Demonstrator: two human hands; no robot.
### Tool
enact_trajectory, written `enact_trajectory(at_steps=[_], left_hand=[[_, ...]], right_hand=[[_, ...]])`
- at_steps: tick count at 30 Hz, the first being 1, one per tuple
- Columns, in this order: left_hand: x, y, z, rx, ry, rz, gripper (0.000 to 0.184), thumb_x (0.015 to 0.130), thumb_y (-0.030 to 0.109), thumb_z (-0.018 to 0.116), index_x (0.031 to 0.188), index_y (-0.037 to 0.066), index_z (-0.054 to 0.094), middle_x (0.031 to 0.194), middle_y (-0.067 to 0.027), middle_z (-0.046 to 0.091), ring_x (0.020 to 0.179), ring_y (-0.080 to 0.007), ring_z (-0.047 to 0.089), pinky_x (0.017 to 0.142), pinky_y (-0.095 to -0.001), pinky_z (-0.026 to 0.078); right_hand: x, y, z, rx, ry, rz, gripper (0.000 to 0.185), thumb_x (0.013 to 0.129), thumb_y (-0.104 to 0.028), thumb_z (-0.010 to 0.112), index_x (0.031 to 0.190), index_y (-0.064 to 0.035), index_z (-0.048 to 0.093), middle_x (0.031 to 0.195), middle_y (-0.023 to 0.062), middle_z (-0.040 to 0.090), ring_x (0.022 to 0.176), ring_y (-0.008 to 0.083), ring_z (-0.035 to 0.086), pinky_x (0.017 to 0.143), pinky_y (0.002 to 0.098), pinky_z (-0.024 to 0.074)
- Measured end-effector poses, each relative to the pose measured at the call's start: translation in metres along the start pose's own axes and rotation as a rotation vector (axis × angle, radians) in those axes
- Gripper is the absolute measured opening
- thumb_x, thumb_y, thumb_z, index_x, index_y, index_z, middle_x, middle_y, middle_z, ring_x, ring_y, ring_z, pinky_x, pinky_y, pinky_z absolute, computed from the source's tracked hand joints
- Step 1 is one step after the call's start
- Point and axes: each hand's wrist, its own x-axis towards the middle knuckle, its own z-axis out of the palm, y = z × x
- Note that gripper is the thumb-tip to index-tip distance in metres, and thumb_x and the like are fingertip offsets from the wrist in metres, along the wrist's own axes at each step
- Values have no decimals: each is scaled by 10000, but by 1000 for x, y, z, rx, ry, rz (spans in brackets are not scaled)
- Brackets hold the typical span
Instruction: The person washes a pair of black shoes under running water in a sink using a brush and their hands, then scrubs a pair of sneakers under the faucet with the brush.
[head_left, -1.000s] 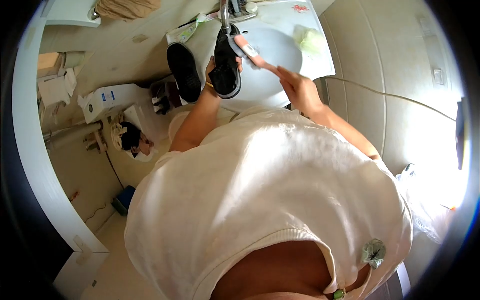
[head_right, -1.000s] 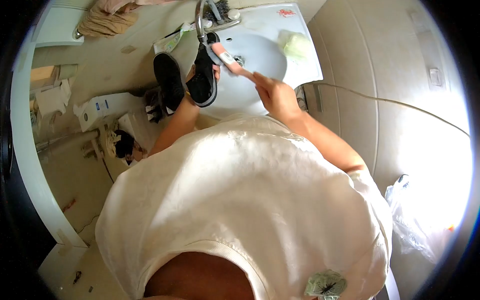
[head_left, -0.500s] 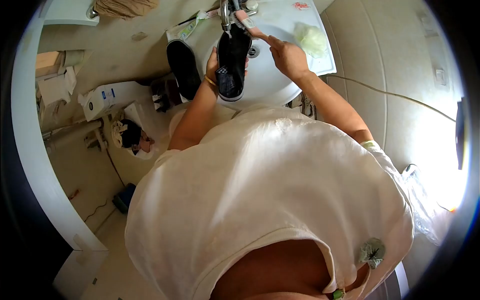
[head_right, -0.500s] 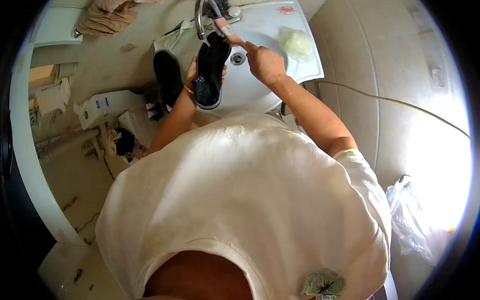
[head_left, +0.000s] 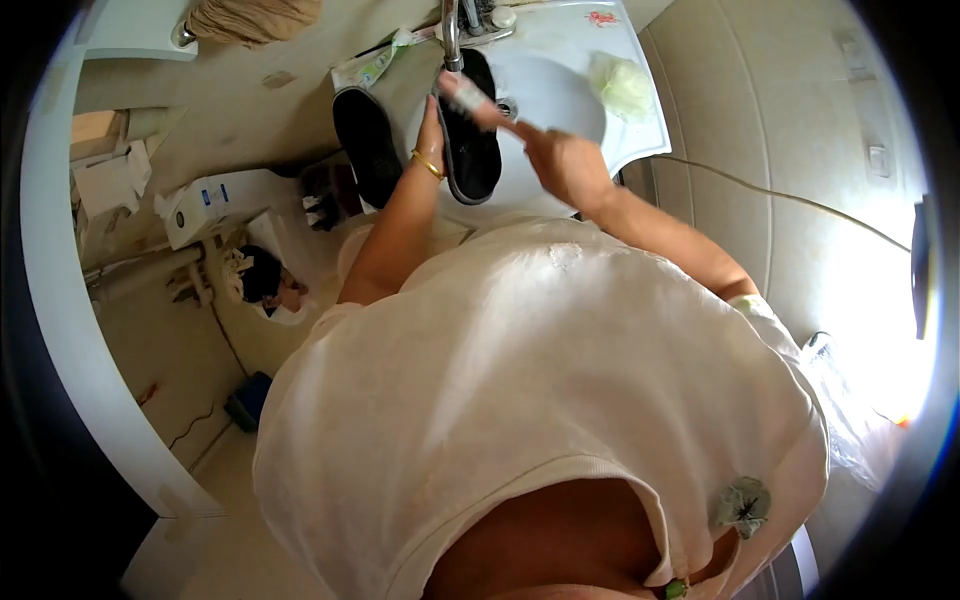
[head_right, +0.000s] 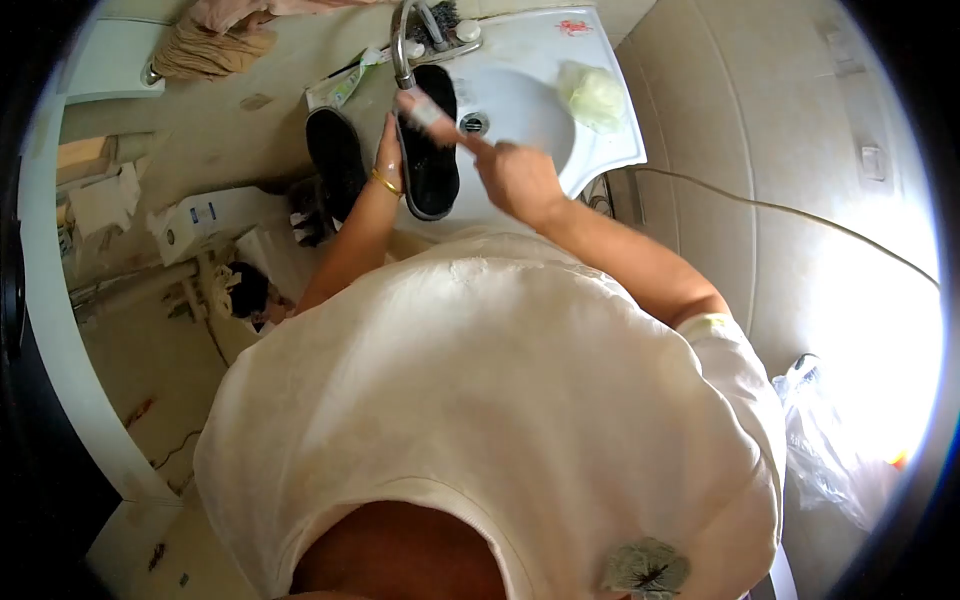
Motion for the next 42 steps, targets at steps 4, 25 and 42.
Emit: enact_trajectory(at_steps=[4, 25, 42], left_hand=[[-12, 1, 18, 97, 57, -42, 680, 888, 609, 252, 1306, 96, 404, 1204, -100, 531, 1073, -259, 534, 922, -388, 434], [21, 32, 46, -101, 126, 372, 814, 798, 733, 250, 1332, 132, 372, 1336, -61, 427, 1193, -283, 418, 1022, -431, 313], [58, 30, 26, 46, 99, 457, 716, 853, 633, 346, 1359, 134, 261, 1327, -75, 414, 1200, -269, 413, 1006, -420, 342]], right_hand=[[16, 16, 10, -21, -8, 98, 243, 858, -198, 478, 1085, -143, 542, 734, 150, 609, 657, 347, 598, 565, 444, 478], [-22, 20, -55, 343, -212, 214, 313, 850, -133, 563, 1143, -24, 561, 873, 200, 623, 750, 317, 598, 686, 329, 472], [-8, 8, -56, 275, 23, 133, 310, 843, -76, 549, 1150, -29, 557, 869, 157, 640, 752, 288, 616, 652, 344, 479]])
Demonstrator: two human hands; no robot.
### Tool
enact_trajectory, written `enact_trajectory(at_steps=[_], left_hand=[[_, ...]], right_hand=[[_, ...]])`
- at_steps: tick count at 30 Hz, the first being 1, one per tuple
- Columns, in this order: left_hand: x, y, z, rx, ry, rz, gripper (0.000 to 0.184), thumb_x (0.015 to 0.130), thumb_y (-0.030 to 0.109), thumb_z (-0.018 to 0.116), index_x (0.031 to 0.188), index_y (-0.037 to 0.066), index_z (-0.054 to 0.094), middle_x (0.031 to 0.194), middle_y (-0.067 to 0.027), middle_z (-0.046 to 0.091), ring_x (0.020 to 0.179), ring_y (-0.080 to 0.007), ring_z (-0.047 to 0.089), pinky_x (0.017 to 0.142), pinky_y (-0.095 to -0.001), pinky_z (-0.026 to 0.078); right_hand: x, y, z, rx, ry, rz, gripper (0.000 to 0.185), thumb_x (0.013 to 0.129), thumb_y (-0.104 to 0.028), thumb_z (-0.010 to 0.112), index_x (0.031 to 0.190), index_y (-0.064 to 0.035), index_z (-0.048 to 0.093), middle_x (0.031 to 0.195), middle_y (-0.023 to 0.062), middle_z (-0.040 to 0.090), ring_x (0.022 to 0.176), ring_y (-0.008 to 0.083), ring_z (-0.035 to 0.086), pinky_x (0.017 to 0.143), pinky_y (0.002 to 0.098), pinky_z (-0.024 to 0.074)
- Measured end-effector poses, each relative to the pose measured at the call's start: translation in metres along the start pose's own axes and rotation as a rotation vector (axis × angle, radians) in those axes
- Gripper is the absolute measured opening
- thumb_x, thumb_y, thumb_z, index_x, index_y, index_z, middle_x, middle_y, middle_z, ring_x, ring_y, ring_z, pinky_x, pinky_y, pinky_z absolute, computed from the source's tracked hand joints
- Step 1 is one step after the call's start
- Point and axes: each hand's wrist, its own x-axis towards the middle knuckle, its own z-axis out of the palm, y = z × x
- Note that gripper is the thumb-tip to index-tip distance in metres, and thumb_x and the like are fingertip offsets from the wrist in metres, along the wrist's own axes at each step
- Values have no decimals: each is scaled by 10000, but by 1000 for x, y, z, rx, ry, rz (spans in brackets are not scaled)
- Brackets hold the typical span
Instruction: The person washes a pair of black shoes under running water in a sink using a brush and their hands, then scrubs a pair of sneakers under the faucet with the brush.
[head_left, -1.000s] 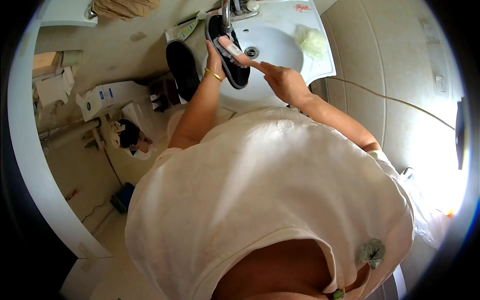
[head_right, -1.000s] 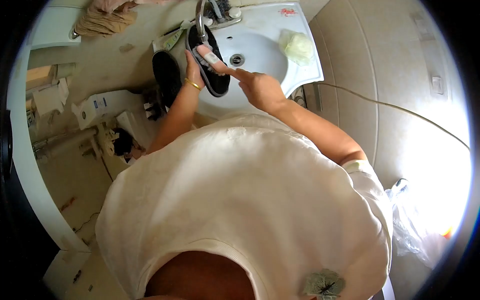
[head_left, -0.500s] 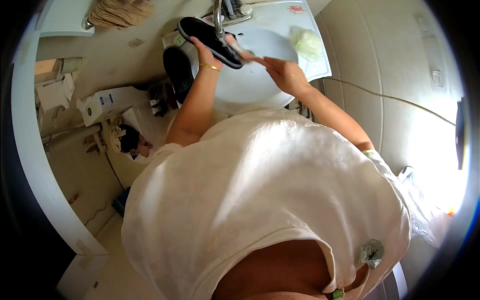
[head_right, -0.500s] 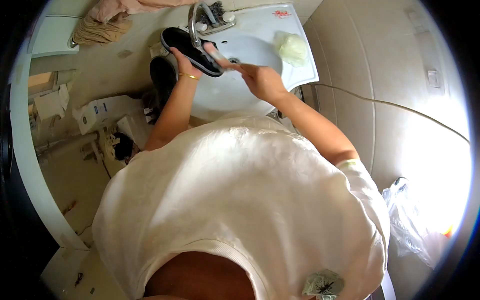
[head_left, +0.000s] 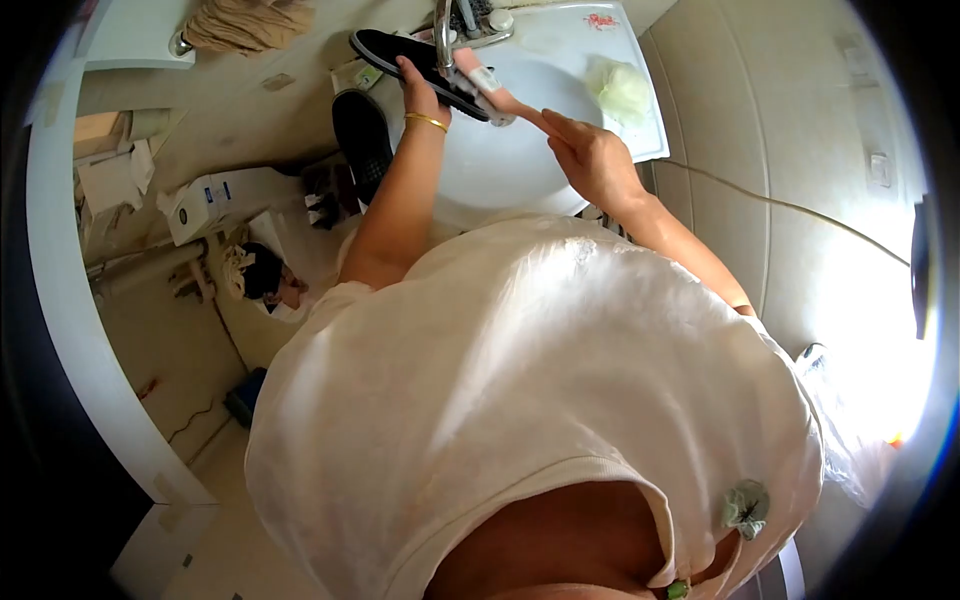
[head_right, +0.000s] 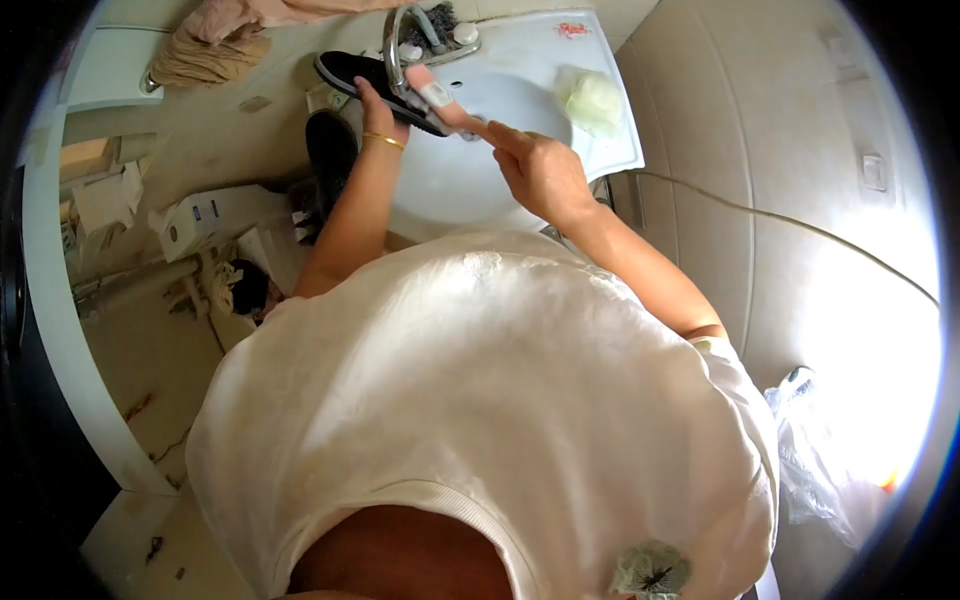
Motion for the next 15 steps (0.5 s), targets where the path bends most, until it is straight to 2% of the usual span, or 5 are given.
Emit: enact_trajectory(at_steps=[3, 6, 7, 14, 15], left_hand=[[8, 0, 1, -22, -10, 4, 717, 852, 654, 305, 1338, 128, 327, 1340, -73, 405, 1204, -273, 405, 1023, -426, 314], [-7, 8, 15, 59, 154, -11, 714, 859, 646, 295, 1330, 112, 341, 1328, -76, 421, 1195, -275, 413, 1022, -428, 316], [-9, 9, 13, 43, 102, -7, 738, 851, 641, 336, 1369, 121, 259, 1331, -85, 411, 1207, -272, 408, 1011, -413, 342], [-13, 6, 14, -29, -30, -94, 767, 842, 681, 255, 1331, 97, 347, 1322, -77, 431, 1198, -269, 416, 1021, -390, 321], [-32, 18, 36, 6, 30, -68, 773, 838, 688, 247, 1319, 96, 370, 1317, -70, 439, 1196, -267, 417, 1016, -391, 325]], right_hand=[[-15, 20, -1, -69, -104, -28, 331, 829, -71, 554, 1159, -53, 549, 817, 145, 633, 717, 308, 597, 621, 367, 474], [-20, 30, 1, -105, -105, -57, 341, 822, -70, 563, 1163, -73, 548, 807, 149, 630, 700, 300, 603, 612, 378, 473], [-18, 31, 2, -65, -110, -62, 341, 820, -70, 565, 1160, -73, 549, 809, 151, 629, 698, 307, 602, 612, 384, 474], [19, 24, 47, -17, -3, -91, 351, 808, -59, 568, 1158, -58, 541, 843, 168, 624, 714, 350, 589, 618, 404, 471], [22, 22, 52, -20, 22, -78, 355, 806, -58, 568, 1160, -54, 538, 851, 172, 624, 722, 354, 588, 622, 403, 471]])
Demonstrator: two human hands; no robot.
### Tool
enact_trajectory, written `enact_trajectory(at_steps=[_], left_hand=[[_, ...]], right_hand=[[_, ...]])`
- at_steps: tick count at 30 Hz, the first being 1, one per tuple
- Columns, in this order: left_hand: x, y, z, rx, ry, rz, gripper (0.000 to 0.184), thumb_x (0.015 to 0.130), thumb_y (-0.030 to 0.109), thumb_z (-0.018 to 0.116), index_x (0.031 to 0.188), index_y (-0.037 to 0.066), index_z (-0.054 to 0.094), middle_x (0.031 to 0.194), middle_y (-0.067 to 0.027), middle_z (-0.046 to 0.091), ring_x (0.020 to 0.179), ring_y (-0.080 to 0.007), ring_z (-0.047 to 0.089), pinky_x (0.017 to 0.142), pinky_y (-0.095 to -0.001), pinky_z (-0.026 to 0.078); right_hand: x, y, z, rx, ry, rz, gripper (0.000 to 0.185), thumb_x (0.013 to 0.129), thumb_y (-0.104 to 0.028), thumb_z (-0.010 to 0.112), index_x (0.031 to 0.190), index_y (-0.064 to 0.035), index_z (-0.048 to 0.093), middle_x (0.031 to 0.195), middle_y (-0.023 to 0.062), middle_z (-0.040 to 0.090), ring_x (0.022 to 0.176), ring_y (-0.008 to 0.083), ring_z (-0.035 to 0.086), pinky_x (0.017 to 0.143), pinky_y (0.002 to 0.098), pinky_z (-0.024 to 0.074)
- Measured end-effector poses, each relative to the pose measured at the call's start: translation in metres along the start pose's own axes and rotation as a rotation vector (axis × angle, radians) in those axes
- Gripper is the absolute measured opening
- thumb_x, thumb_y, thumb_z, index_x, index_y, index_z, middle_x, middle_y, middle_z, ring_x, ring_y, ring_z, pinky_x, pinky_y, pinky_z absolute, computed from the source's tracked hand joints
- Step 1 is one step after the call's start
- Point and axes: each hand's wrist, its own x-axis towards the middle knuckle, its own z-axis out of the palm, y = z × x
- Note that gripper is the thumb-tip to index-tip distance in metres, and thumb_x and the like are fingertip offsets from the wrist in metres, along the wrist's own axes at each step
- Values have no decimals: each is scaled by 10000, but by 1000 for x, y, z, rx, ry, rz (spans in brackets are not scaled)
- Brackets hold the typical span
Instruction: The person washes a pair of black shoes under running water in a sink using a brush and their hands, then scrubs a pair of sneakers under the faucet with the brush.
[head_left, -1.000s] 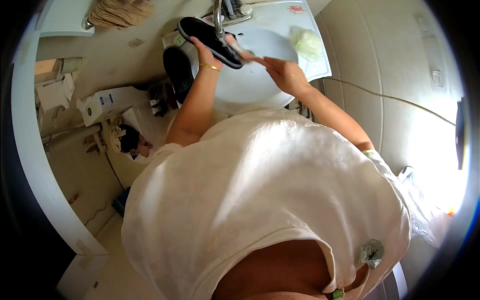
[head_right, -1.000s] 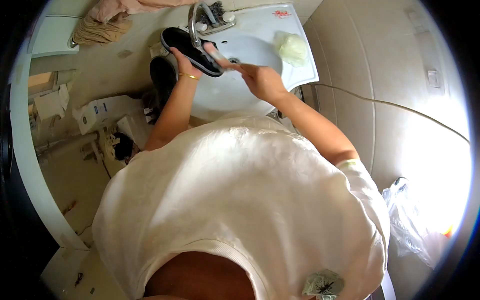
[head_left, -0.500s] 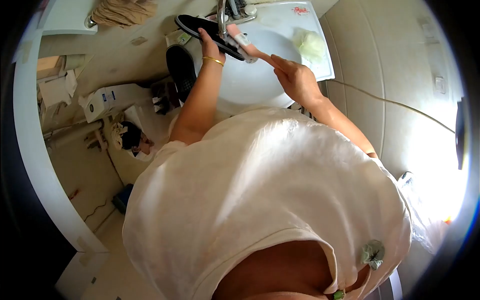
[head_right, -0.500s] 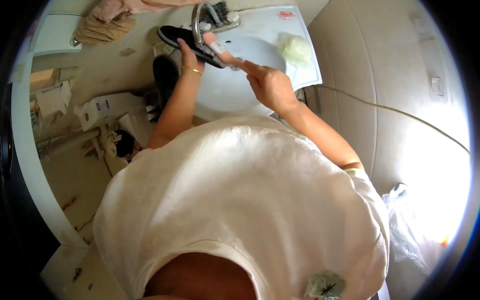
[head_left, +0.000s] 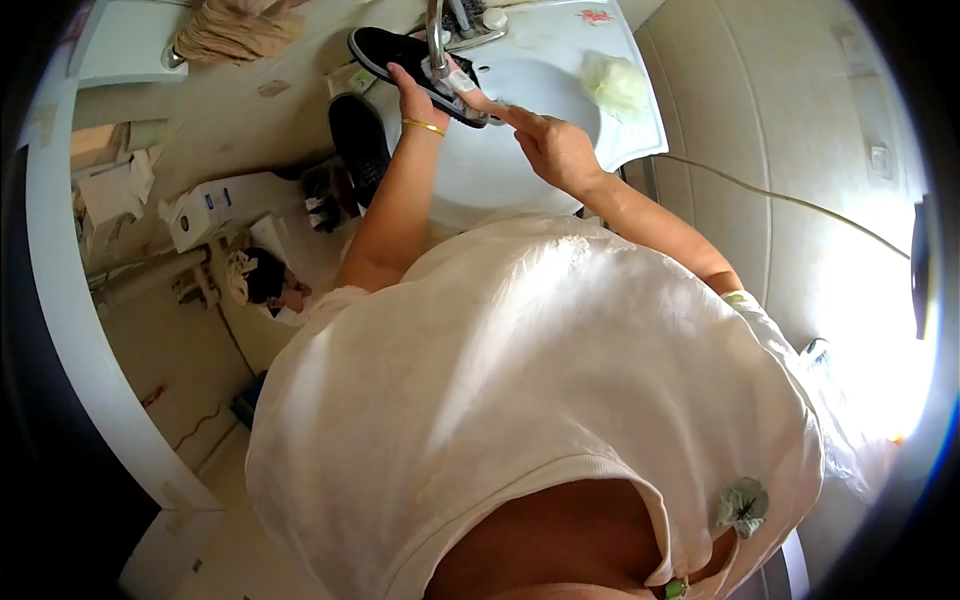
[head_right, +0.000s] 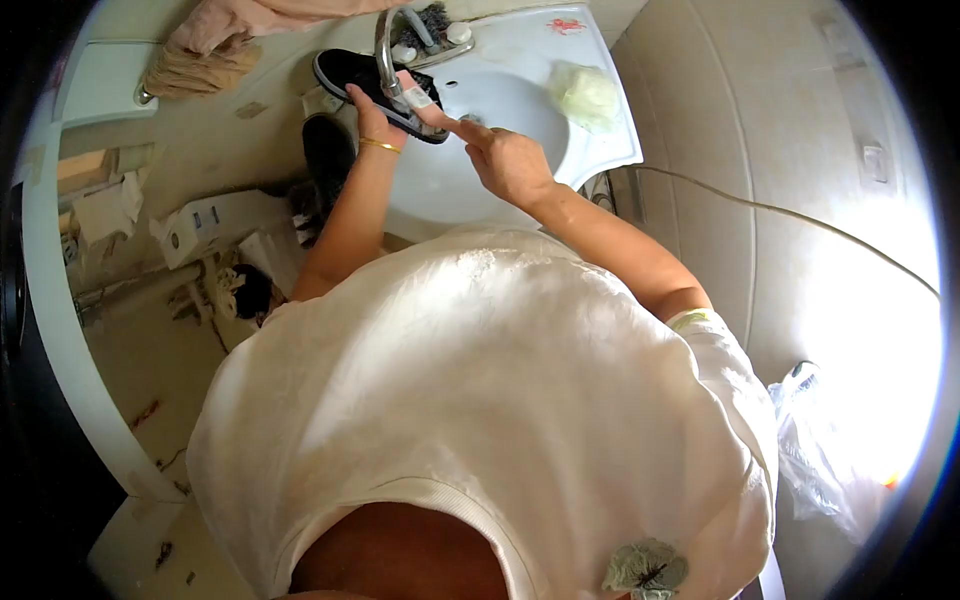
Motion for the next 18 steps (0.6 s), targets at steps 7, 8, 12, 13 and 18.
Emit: enact_trajectory(at_steps=[7, 8, 12, 13, 18], left_hand=[[0, 7, -15, -118, -21, 52, 742, 842, 675, 276, 1298, 104, 408, 1298, -78, 459, 1173, -271, 438, 1006, -424, 333], [3, 3, -20, -182, -33, 12, 724, 856, 661, 254, 1298, 109, 411, 1301, -74, 460, 1179, -278, 433, 1015, -431, 319], [12, -7, -36, -206, -11, 2, 676, 878, 629, 233, 1285, 127, 434, 1307, -66, 462, 1199, -288, 415, 1025, -448, 306], [13, -6, -45, -273, -89, -13, 658, 884, 613, 243, 1283, 127, 438, 1306, -68, 464, 1194, -291, 421, 1024, -449, 309], [18, -12, -75, -436, -199, -48, 546, 916, 483, 295, 1268, 97, 457, 1270, -105, 495, 1136, -307, 482, 1006, -438, 348]], right_hand=[[-35, 14, -40, 69, -164, -11, 349, 811, -42, 554, 1159, -53, 536, 852, 177, 621, 730, 347, 587, 629, 393, 470], [-24, 10, -35, 30, -149, 13, 356, 807, -43, 561, 1161, -68, 537, 830, 170, 622, 726, 346, 586, 625, 385, 474], [2, 1, -10, -38, 2, 17, 362, 799, -38, 579, 1156, -90, 542, 826, 161, 617, 721, 342, 578, 621, 385, 473], [-5, 0, -16, 12, -20, -3, 361, 804, -36, 580, 1160, -86, 541, 845, 162, 620, 740, 336, 585, 641, 377, 478], [-47, 26, -46, 337, -55, 232, 320, 865, -58, 556, 1180, -4, 541, 1043, 143, 632, 931, 193, 609, 823, 287, 472]])
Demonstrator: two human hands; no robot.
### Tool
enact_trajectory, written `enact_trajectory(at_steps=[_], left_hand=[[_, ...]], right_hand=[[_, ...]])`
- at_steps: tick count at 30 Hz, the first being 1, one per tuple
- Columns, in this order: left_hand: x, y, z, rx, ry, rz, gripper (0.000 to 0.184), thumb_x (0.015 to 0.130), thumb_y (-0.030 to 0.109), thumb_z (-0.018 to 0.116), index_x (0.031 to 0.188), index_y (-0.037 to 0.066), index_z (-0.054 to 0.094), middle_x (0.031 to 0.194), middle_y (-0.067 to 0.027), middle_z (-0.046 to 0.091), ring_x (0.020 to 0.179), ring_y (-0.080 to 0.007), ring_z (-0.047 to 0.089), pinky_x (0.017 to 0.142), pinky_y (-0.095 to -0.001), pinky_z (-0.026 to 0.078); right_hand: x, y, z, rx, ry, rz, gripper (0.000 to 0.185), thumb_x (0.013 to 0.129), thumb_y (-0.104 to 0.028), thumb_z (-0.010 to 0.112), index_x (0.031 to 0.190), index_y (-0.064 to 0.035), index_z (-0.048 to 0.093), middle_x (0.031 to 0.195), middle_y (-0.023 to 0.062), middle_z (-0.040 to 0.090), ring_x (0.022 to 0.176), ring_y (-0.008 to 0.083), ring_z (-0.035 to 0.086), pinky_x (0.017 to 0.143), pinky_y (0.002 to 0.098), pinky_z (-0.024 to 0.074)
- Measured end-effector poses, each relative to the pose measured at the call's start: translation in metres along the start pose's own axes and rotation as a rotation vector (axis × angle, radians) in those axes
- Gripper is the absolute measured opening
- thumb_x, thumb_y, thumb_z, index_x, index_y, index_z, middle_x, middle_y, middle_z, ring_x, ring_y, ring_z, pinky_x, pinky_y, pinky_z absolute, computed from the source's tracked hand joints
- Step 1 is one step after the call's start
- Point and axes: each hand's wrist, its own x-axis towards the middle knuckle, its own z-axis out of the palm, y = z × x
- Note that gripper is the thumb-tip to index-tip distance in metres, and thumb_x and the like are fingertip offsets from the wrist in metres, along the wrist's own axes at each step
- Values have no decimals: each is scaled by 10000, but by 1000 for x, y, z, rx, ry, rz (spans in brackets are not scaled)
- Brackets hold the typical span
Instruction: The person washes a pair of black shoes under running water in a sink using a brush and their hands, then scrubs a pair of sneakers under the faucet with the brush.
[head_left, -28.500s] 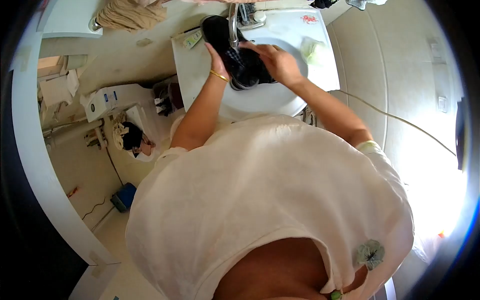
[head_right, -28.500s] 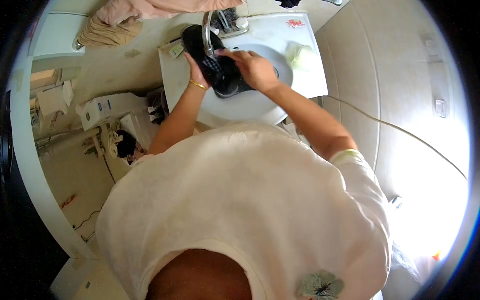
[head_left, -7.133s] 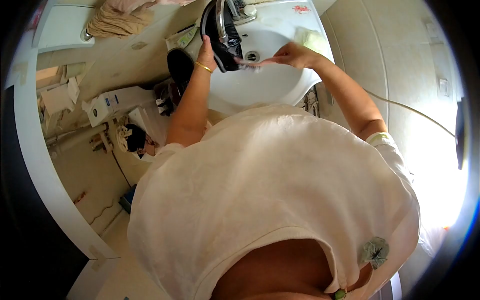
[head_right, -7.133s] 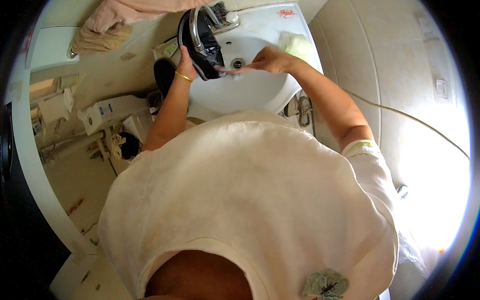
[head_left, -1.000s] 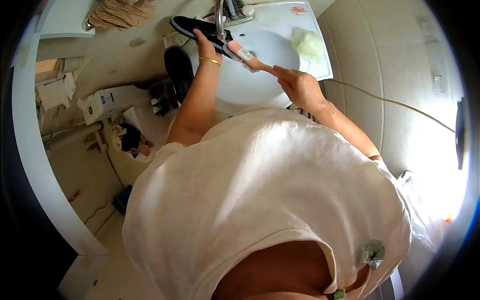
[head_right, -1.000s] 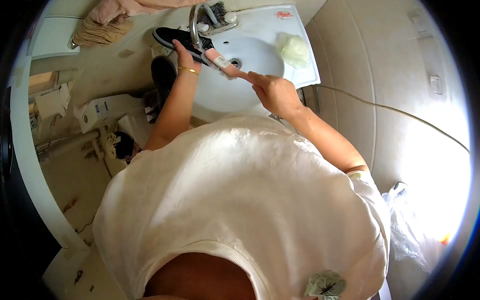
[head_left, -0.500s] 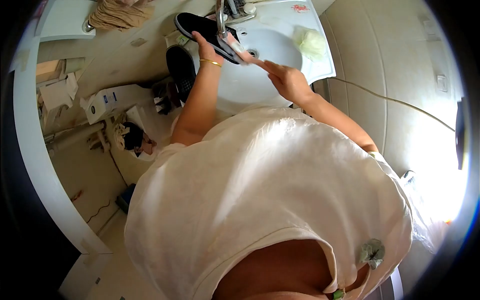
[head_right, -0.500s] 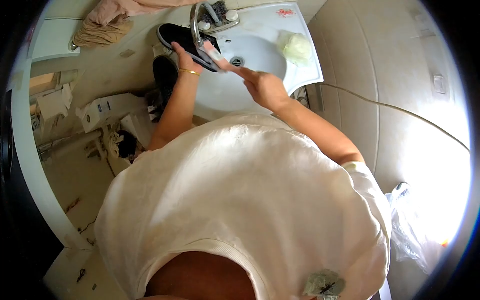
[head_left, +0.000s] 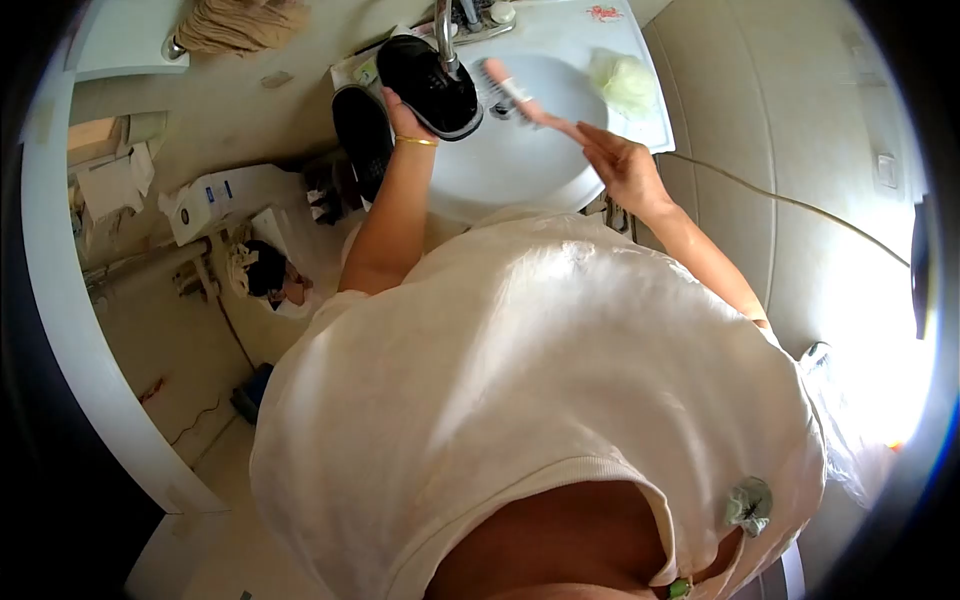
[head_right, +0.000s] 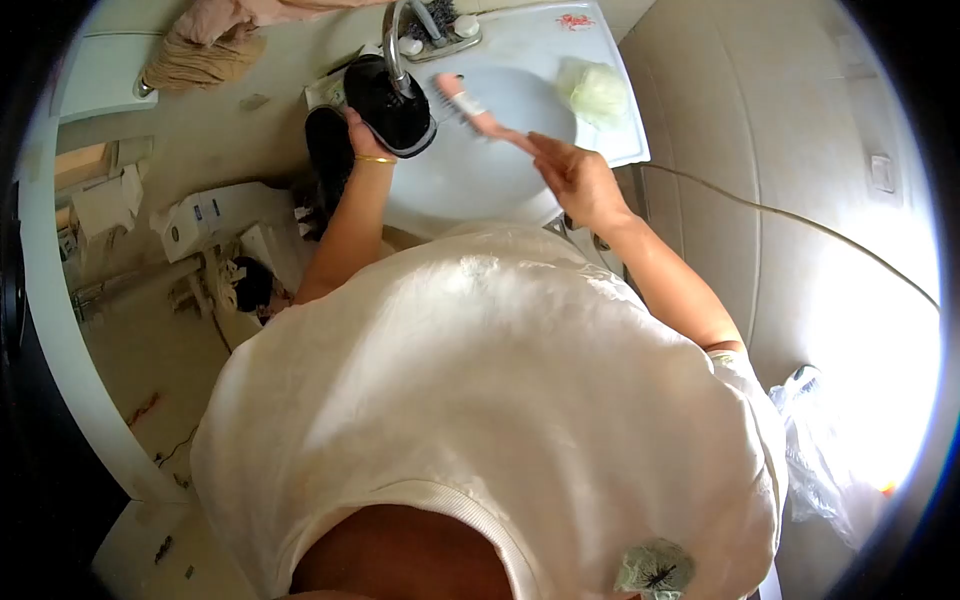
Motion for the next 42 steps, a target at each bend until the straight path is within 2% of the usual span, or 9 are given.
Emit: enact_trajectory(at_steps=[1, 7, 12, 18, 21, 25, 30, 35, 42], left_hand=[[-3, -3, 0, 93, 171, 42, 536, 919, 466, 297, 1266, 90, 457, 1264, -112, 499, 1127, -308, 491, 1001, -435, 356], [-3, -8, -35, -94, -216, -141, 528, 885, 453, 440, 1248, 70, 462, 1185, -107, 550, 1073, -283, 530, 948, -418, 412], [-16, -18, -17, -199, -381, -295, 533, 877, 479, 446, 1215, 69, 486, 1126, -100, 582, 1018, -271, 559, 910, -402, 442], [-19, 2, -10, 241, 74, -100, 570, 875, 526, 424, 1215, 73, 488, 1147, -103, 575, 1009, -267, 567, 891, -407, 454], [-38, -6, 24, 320, 228, -257, 585, 877, 539, 412, 1216, 67, 486, 1144, -108, 577, 1010, -270, 568, 897, -411, 448], [-36, -16, 18, 299, 5, -433, 616, 877, 558, 390, 1202, 45, 493, 1111, -123, 589, 985, -271, 576, 879, -402, 455], [-36, -10, 34, 291, 77, -329, 656, 852, 613, 390, 1233, 86, 475, 1164, -79, 558, 1036, -247, 556, 899, -381, 447], [-38, -17, 23, 435, 105, -439, 689, 805, 633, 471, 1215, 79, 486, 1077, -69, 602, 951, -210, 587, 830, -364, 480], [-50, -17, 30, 485, 97, -470, 913, 703, 819, 255, 1287, 136, 412, 1102, -94, 579, 907, -251, 597, 784, -434, 501]], right_hand=[[-2, -3, -2, 47, 44, 77, 319, 862, -61, 555, 1178, -16, 547, 1030, 152, 635, 911, 212, 623, 810, 287, 477], [-3, -12, 15, 145, -41, 23, 318, 869, -96, 554, 1174, -7, 544, 995, 169, 642, 890, 231, 632, 791, 287, 479], [39, -18, 23, -152, -30, -99, 319, 851, -75, 558, 1162, 0, 547, 997, 202, 624, 851, 288, 626, 746, 321, 483], [13, -29, 11, -262, -66, -264, 297, 819, -60, 561, 1115, -47, 587, 910, 177, 635, 770, 337, 609, 662, 373, 491], [21, -37, 16, -357, -56, -247, 285, 823, -80, 559, 1106, -81, 595, 855, 172, 630, 743, 341, 599, 631, 392, 483], [59, -28, 50, -444, 147, -166, 323, 826, -101, 551, 1149, -101, 555, 827, 164, 624, 740, 348, 593, 620, 409, 474], [16, -32, 30, -418, -41, -312, 351, 827, -135, 529, 1177, -161, 526, 742, 142, 608, 678, 325, 594, 591, 423, 479], [71, -18, 55, -613, 128, -249, 312, 832, -130, 500, 1143, -138, 532, 736, 135, 605, 650, 320, 594, 565, 415, 479], [34, -29, 50, -601, 23, -313, 254, 850, -166, 510, 1100, -124, 521, 699, 150, 594, 623, 341, 589, 534, 429, 471]])
